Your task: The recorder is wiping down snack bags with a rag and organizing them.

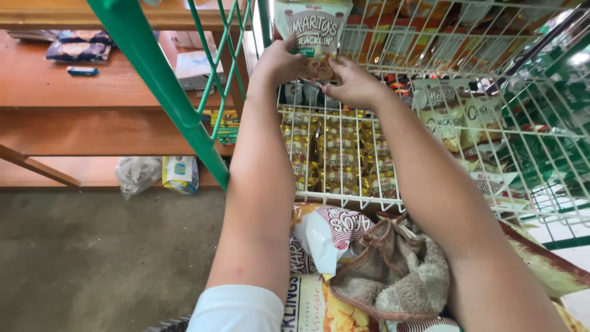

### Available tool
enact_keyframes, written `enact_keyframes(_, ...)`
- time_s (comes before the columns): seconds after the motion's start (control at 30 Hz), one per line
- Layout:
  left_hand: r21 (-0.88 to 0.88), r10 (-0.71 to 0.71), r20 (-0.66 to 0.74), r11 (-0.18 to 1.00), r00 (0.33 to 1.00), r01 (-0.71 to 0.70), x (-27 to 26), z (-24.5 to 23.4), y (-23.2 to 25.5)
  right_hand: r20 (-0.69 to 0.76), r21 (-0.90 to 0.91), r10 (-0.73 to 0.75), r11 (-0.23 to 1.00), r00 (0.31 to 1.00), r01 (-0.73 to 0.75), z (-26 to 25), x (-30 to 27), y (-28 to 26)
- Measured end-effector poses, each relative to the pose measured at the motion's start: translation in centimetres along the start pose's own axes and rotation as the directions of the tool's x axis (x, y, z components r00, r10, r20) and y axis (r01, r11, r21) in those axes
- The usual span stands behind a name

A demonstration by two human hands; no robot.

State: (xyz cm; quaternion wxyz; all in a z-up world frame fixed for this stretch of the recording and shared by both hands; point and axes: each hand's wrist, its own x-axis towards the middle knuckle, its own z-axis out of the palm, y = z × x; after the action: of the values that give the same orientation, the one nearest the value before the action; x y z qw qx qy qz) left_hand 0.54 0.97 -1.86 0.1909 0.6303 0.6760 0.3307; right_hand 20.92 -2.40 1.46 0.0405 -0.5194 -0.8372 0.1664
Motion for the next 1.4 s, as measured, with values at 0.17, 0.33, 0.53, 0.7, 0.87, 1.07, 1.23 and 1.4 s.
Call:
enact_keyframes(0.17, -0.111, -0.031, -0.103, 0.994, 0.994, 0.020, -0.8, -0.5, 0.6, 0.012, -0.105, 0.040, 0.994, 0.999, -0.039, -0.1, -0.6, -0.7)
enact_keyframes(0.33, -0.205, 0.018, -0.267, 0.976, 0.964, -0.075, 1.2, 0.3, -1.6, -0.033, -0.148, 0.017, 0.989, 0.999, -0.021, -0.1, -0.8, -1.1)
enact_keyframes(0.53, -0.296, -0.102, -0.109, 0.953, 0.989, 0.066, -0.2, -0.6, 0.3, 0.018, -0.145, 0.044, 0.989, 0.999, -0.041, -0.4, -1.5, -0.7)
enact_keyframes(0.7, -0.330, -0.097, -0.078, 0.942, 0.992, 0.066, 0.0, -0.9, 0.9, -0.042, -0.206, 0.018, 0.978, 0.999, -0.026, -0.5, -1.4, -0.3)
enact_keyframes(0.87, -0.313, -0.051, -0.145, 0.950, 0.988, 0.003, 0.8, -0.1, 0.1, -0.099, -0.178, -0.027, 0.984, 0.995, 0.009, -0.4, -1.0, 0.5)
enact_keyframes(1.07, -0.322, -0.066, -0.101, 0.946, 0.993, 0.030, 0.3, -0.4, 0.5, -0.114, -0.136, -0.021, 0.991, 0.993, 0.006, -1.0, -1.8, -0.1)
enact_keyframes(1.23, -0.374, -0.059, -0.059, 0.927, 0.997, 0.033, -0.4, -0.9, 1.5, -0.148, -0.123, -0.038, 0.992, 0.988, 0.020, -0.6, -1.2, 0.9)
enact_keyframes(1.4, -0.395, -0.054, -0.072, 0.919, 0.996, 0.021, -1.2, -1.3, 2.4, -0.193, -0.169, -0.062, 0.985, 0.979, 0.029, -0.6, -1.1, 0.9)
